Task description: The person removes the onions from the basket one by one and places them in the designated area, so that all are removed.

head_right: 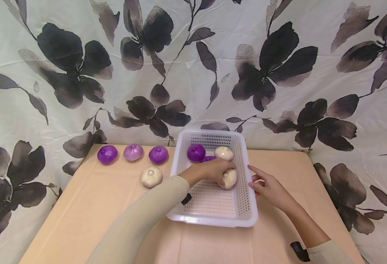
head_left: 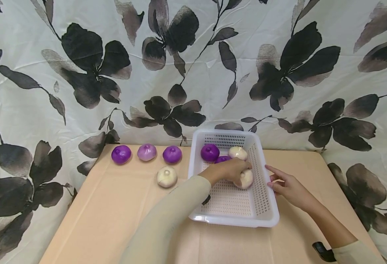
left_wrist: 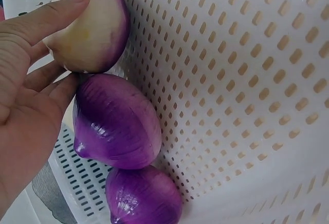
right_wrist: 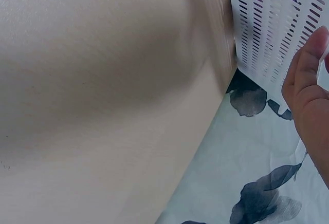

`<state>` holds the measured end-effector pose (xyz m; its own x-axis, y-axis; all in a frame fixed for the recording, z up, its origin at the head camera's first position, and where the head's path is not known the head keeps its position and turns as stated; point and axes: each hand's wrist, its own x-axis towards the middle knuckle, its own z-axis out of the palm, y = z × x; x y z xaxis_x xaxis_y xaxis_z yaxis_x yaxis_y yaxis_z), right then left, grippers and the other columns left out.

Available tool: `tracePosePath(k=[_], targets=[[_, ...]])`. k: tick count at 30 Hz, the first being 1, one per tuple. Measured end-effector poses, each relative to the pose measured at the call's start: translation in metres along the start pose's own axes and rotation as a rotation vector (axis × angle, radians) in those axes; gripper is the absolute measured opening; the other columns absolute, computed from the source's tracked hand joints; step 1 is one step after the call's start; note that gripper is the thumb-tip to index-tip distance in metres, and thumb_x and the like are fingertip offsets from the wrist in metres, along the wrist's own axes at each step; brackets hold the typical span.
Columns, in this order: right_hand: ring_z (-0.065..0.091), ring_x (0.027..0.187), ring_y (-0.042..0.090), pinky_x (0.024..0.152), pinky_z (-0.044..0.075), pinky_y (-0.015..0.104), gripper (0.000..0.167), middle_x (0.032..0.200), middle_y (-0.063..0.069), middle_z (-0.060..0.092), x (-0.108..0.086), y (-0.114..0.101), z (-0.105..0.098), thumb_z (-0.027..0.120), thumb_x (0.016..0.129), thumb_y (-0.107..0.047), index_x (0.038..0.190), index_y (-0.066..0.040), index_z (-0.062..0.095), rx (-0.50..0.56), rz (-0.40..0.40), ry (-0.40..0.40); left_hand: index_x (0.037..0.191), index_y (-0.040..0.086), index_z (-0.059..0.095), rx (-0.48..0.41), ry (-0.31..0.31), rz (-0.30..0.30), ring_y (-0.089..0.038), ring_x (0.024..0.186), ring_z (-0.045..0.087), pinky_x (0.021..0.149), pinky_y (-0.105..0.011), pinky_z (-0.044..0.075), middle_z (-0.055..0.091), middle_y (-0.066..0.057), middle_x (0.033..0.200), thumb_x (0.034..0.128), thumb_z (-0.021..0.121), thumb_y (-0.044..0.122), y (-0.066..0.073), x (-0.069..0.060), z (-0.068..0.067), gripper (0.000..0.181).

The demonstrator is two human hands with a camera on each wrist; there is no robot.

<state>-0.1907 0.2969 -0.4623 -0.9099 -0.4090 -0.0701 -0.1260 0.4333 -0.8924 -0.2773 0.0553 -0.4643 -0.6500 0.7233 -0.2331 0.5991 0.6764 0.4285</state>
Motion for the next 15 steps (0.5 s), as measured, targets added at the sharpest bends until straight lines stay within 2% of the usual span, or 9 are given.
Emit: tracePosePath(k=[6, 15], targets=[[0.068, 0.089, 0.006, 0.069, 0.062, 0.029, 0.065, 0.112, 0.025, 0.058, 0.001, -0.001, 0.0, 0.06, 0.102, -0.002, 0.158, 0.009, 0.027, 0.015, -0.018, -0.007, 0.149, 0.018, 0.054, -0.028, 0.009, -0.025, -0.017, 0.129, 0.061, 0.108, -0.027, 0.048, 0.064, -0.002, 0.142, 0.0749, 0.092, 0.017, 0.002, -0.004, -0.003, 0.083], [0.068, 0.088, 0.006, 0.068, 0.062, 0.029, 0.064, 0.113, 0.027, 0.057, 0.002, -0.002, -0.003, 0.059, 0.102, -0.001, 0.158, 0.008, 0.027, -0.001, -0.002, -0.007, 0.147, 0.015, 0.057, -0.032, 0.046, 0.016, -0.015, 0.122, 0.062, 0.105, -0.025, 0.049, 0.067, -0.002, 0.136, 0.0749, 0.093, 0.021, 0.006, -0.006, -0.01, 0.081]])
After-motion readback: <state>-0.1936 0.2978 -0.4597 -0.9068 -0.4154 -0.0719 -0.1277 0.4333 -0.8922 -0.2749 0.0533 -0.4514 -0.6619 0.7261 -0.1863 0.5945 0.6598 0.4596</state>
